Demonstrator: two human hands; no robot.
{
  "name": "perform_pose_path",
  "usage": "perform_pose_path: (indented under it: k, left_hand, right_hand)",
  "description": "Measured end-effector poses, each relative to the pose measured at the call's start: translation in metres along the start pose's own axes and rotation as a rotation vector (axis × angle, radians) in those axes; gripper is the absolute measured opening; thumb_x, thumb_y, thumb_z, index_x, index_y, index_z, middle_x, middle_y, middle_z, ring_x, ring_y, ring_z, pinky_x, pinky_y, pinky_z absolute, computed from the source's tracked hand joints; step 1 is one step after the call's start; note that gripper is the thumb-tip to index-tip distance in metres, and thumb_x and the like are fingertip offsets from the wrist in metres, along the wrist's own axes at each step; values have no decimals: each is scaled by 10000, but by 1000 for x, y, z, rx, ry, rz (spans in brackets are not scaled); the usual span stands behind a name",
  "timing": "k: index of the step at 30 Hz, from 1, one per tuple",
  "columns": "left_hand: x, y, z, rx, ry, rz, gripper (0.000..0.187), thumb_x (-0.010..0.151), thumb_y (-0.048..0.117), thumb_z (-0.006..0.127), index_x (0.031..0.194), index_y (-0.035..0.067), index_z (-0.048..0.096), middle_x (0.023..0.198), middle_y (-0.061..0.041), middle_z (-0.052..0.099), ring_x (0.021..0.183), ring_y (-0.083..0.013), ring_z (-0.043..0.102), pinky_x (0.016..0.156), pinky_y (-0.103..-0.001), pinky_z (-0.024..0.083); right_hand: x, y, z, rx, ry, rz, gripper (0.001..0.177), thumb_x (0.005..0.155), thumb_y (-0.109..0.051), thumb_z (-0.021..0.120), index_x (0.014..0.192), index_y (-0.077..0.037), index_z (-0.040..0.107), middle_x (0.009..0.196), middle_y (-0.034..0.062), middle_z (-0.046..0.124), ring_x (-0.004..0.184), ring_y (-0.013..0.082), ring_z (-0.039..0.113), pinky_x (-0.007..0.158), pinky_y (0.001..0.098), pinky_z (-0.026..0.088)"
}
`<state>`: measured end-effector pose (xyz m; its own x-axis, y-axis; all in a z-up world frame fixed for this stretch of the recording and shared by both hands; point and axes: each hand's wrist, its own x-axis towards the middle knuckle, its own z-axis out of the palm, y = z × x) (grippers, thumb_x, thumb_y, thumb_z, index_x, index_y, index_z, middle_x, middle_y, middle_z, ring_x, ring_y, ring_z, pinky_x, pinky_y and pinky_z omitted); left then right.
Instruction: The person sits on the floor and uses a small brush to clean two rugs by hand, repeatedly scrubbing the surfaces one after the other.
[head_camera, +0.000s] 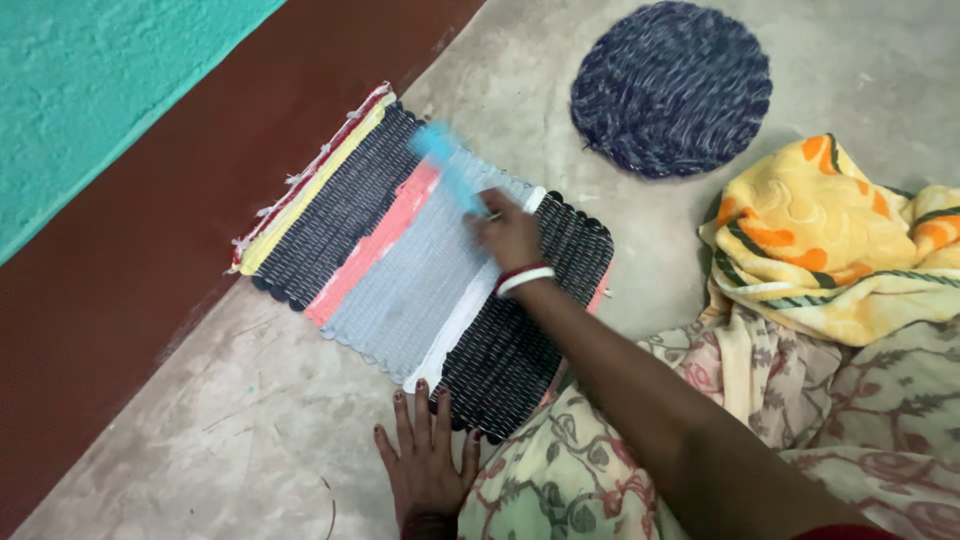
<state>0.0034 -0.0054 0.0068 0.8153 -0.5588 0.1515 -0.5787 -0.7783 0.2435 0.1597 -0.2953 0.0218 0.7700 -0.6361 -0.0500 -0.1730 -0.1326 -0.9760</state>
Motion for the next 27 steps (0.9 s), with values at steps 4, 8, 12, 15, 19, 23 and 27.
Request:
perform_pose_path:
  k: [4,8,12,15,19,23,27]
  left_hand:
    - [0,0,0,-8,15,2,708,864,529,551,1470,180,442,1624,-84,284,1503,-364,208,1111,-716,181]
    - [1,2,-6,-18,21,2,678,877,532,549,1449,179,462,1619,-90,293,1500,-370,209,1109,-710,180]
    - [1,4,-11,-14,4,-8,694,881,529,546,1465,164,460,1618,-92,294,1499,-367,208,1116,-696,176]
    - [3,3,-12,-11,19,-5,693,877,529,545,1459,162,459,1612,-96,293,1493,-370,204,1111,-698,172]
    - [4,3,-9,-31,10,-1,692,878,532,550,1452,155,464,1610,-103,291,1493,-373,197,1100,-708,170]
    - [3,1,-11,-67,-6,0,674,880,515,555,1437,145,476,1619,-119,286,1500,-388,190,1096,-713,163]
    - [3,2,-13,-76,-5,-14,654,894,518,558,1433,156,487,1613,-106,289,1496,-374,193,1100,-712,155]
  right_hand:
    - [-47,4,55,-83,-619,-354,251,820,-108,787,1060,-41,756,933,88,775,836,146,714,779,317,584]
    - [-26,27,71,-145,-489,-628,326,757,-48,718,1079,-27,762,1036,137,786,941,196,750,872,343,592]
    - [40,32,19,-127,19,-76,198,837,-104,769,1022,-31,777,815,102,738,698,160,659,654,324,531]
    - [45,19,10,-115,202,-52,150,872,-62,727,1009,-4,737,740,51,707,620,119,632,590,301,509]
    - [10,5,49,97,-373,-227,221,878,-9,727,1097,-34,721,772,42,644,672,94,579,610,299,494]
    - [-18,-10,104,-72,-786,-341,233,792,-20,724,1023,-37,747,799,56,729,690,113,675,655,290,557]
    - [41,15,114,-45,-645,-498,213,804,-41,744,1017,-40,755,927,65,772,822,162,730,758,327,573]
